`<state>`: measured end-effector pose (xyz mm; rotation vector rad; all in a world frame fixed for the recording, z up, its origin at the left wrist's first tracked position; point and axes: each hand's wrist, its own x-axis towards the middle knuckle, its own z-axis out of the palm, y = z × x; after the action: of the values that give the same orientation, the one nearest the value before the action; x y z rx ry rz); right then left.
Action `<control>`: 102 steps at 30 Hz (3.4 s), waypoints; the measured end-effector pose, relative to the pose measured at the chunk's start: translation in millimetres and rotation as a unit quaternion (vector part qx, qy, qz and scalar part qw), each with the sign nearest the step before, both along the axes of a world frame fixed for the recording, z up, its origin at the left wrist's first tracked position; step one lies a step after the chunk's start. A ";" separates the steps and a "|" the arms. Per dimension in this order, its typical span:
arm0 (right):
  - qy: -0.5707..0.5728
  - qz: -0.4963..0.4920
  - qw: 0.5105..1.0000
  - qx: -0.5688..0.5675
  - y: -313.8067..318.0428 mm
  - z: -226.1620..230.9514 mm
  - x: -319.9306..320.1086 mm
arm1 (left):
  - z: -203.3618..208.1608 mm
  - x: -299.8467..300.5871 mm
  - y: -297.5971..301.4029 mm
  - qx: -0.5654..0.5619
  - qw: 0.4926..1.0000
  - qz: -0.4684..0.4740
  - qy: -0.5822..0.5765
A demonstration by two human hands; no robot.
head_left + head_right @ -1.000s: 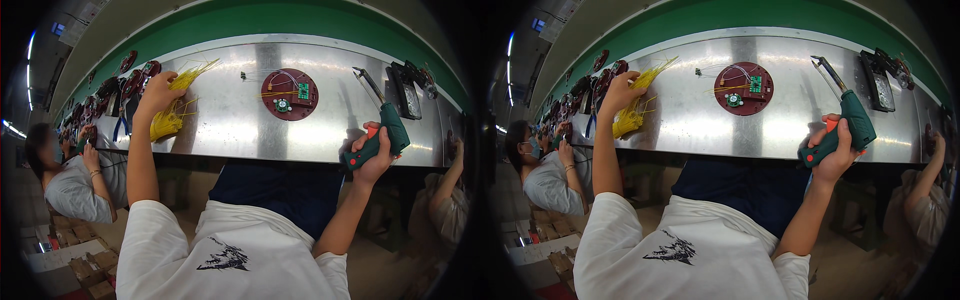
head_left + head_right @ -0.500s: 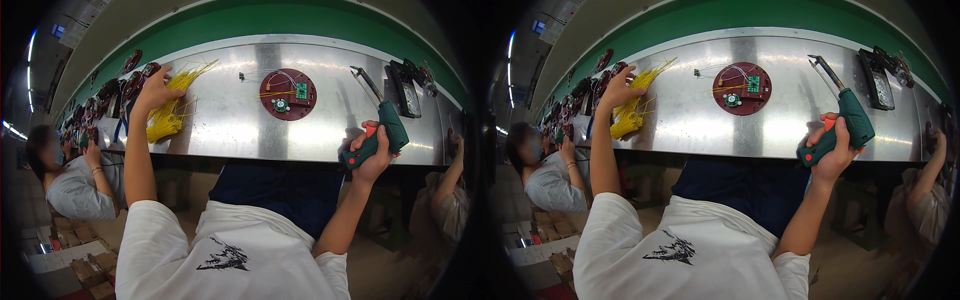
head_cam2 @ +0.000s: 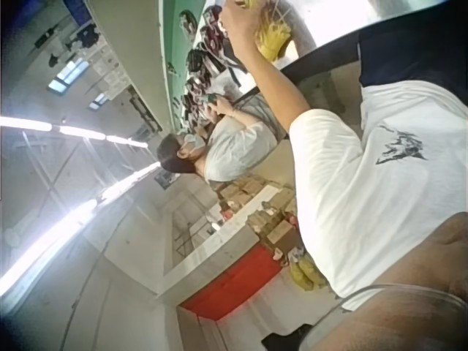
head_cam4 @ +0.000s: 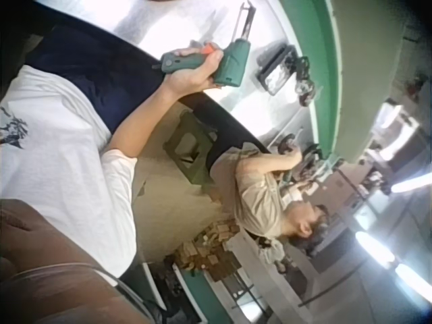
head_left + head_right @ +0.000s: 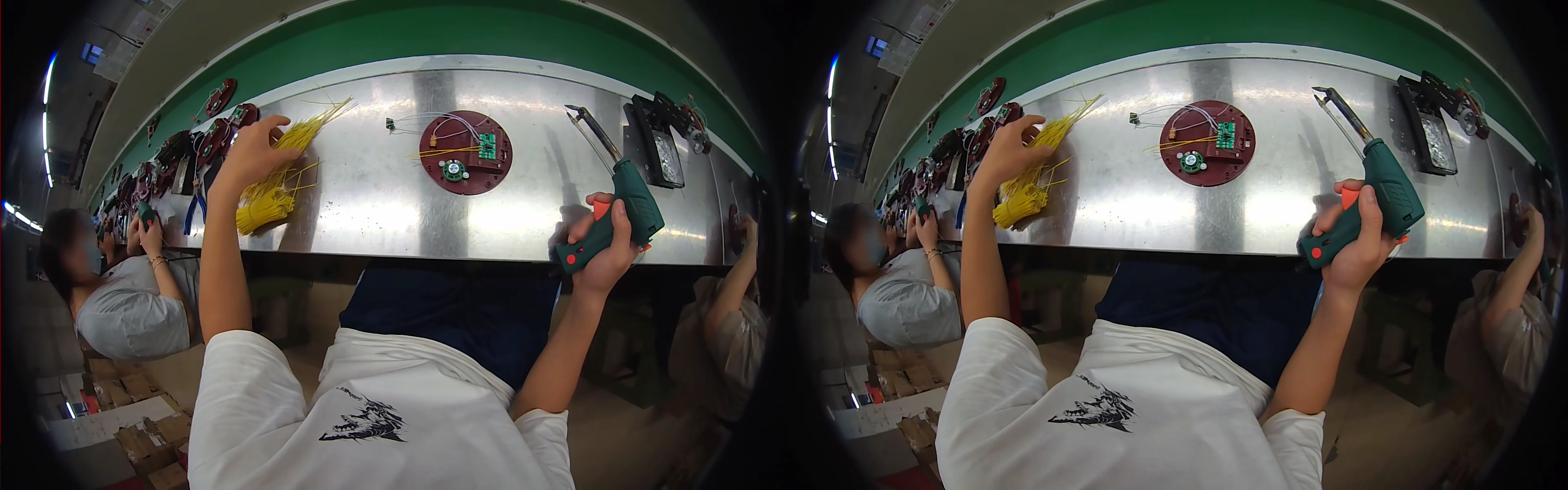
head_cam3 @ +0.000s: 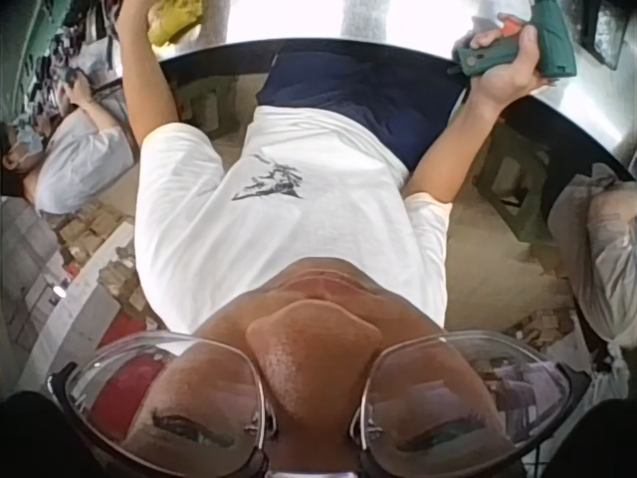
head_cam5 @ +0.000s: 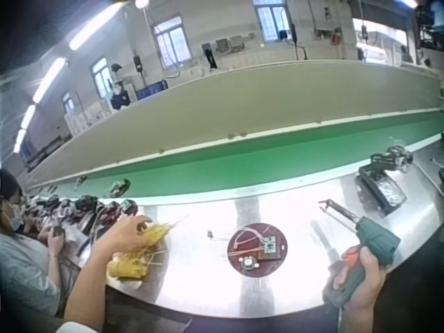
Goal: Soldering wires or components onto small circuit boards on an industrial assembly line.
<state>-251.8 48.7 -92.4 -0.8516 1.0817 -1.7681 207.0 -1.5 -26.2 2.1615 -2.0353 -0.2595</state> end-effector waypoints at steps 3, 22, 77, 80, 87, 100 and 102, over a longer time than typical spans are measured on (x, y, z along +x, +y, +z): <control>0.003 0.001 1.000 -0.001 0.6 0.9 0.2 | 5.5 -0.8 -15.6 0.021 1.000 0.007 0.006; -0.013 0.004 1.000 0.009 -0.4 2.0 -1.1 | -31.9 -5.4 -138.6 0.025 0.984 0.000 -0.175; 0.009 0.002 1.000 -0.003 -0.2 -3.2 -1.6 | 30.8 79.4 12.7 0.092 0.964 0.200 0.150; 0.006 0.003 1.000 -0.002 -0.4 -4.2 -1.0 | 41.8 78.4 11.1 0.066 0.976 0.146 0.147; 0.000 -0.005 1.000 0.010 -0.6 -3.7 0.0 | 39.1 56.1 -5.2 0.063 0.997 -0.039 0.001; -0.024 0.018 1.000 -0.002 0.5 -8.5 -9.8 | 2.0 31.4 5.8 0.056 0.994 -0.052 -0.083; -0.044 0.034 0.998 -0.002 -0.7 -8.0 -4.2 | 6.3 28.5 7.5 0.077 0.995 -0.043 -0.053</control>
<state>-256.1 48.0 -100.4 -0.7953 0.9810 -1.7342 235.6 6.1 -19.9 2.2220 -2.2394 -0.3284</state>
